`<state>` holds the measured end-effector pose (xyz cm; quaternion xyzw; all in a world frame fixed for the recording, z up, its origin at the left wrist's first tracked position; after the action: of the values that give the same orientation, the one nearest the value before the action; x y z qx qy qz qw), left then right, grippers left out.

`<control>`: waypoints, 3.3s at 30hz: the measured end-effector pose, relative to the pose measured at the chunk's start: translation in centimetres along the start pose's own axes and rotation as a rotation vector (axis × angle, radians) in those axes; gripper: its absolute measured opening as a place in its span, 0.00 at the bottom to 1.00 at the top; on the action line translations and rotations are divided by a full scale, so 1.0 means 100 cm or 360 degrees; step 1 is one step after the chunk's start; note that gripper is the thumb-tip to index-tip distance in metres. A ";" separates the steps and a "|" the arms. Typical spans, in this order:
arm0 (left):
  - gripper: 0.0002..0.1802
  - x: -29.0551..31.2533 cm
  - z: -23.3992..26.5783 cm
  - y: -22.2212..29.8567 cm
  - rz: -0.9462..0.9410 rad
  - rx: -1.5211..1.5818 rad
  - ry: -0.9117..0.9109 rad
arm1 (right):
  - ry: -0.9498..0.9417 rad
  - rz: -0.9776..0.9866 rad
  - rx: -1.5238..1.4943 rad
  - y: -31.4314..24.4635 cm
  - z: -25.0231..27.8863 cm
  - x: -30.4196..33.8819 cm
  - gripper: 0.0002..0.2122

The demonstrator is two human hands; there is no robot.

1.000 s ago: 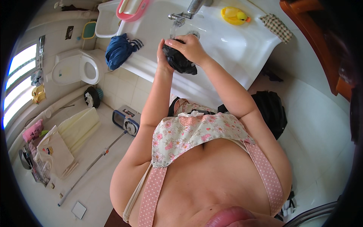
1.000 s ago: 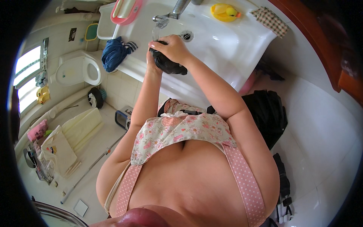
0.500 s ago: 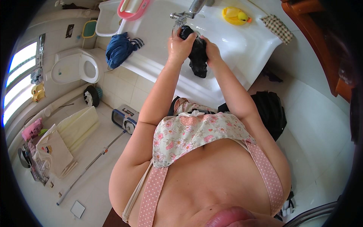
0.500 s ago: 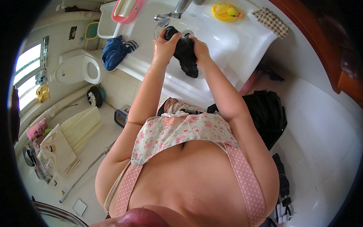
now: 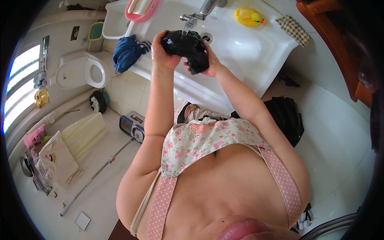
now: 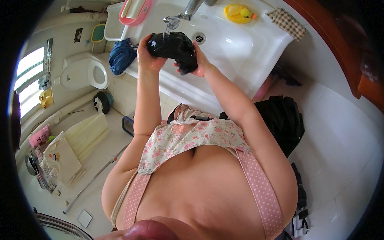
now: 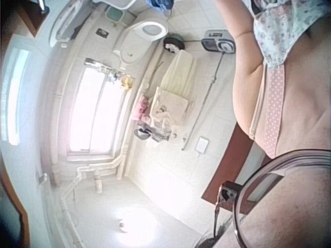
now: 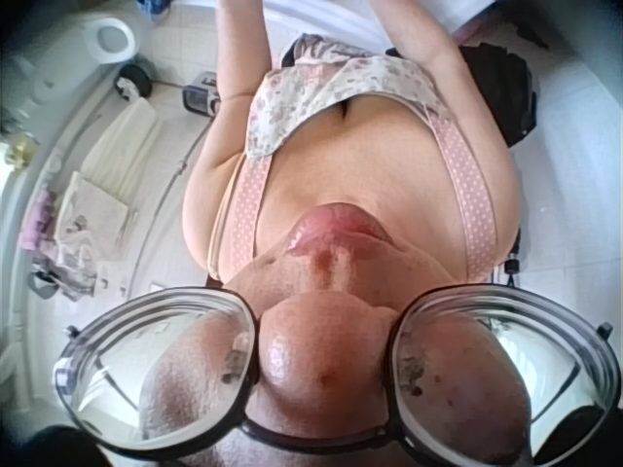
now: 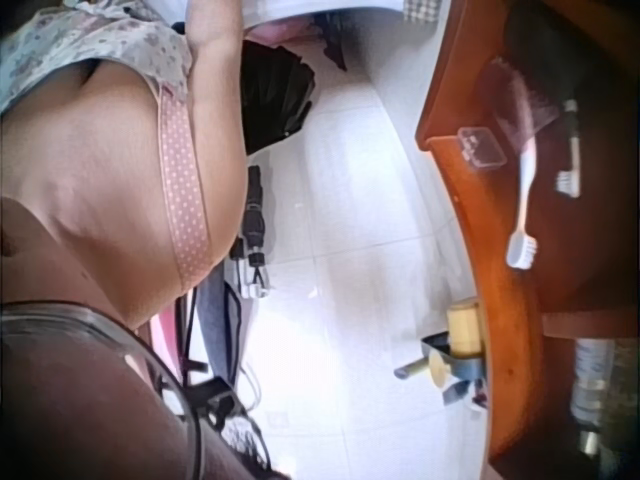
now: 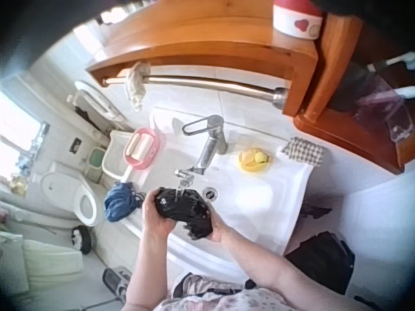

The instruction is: The person hand washes a dark garment in a bathroom sink, repeatedly scrubbing and rinsing it under running water. They then rinse a small white cloth and return to rinsing the dark garment, squeezing out water throughout.

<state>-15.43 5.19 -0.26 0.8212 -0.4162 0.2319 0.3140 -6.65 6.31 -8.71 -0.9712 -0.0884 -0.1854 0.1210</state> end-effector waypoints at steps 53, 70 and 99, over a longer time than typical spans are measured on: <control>0.11 -0.009 0.017 0.007 -0.0703 -0.0273 0.0116 | 0.1576 0.1414 0.1834 -0.096 -0.060 0.035 0.17; 0.15 -0.024 0.021 0.011 -0.0785 -0.0714 0.0190 | 0.1271 0.1029 0.1153 -0.086 0.005 0.009 0.17; 0.12 -0.038 0.081 0.055 -0.0506 -0.0088 0.0287 | 0.0967 0.0185 0.0502 -0.051 0.025 0.017 0.21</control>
<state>-21.07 -1.01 -6.51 0.8435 -0.2577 0.2405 0.4053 -5.31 12.13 -9.30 -0.8445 -0.0204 -0.4428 0.3006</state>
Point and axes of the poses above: each hand's wrist, its own x-axis away from the middle knuckle, its own z-axis out of the back of the hand, y = z × x, the point moved 10 cm from there along -x, towards the middle knuckle, and after that the axes turned 9 degrees about x, right-handed, at the moved point
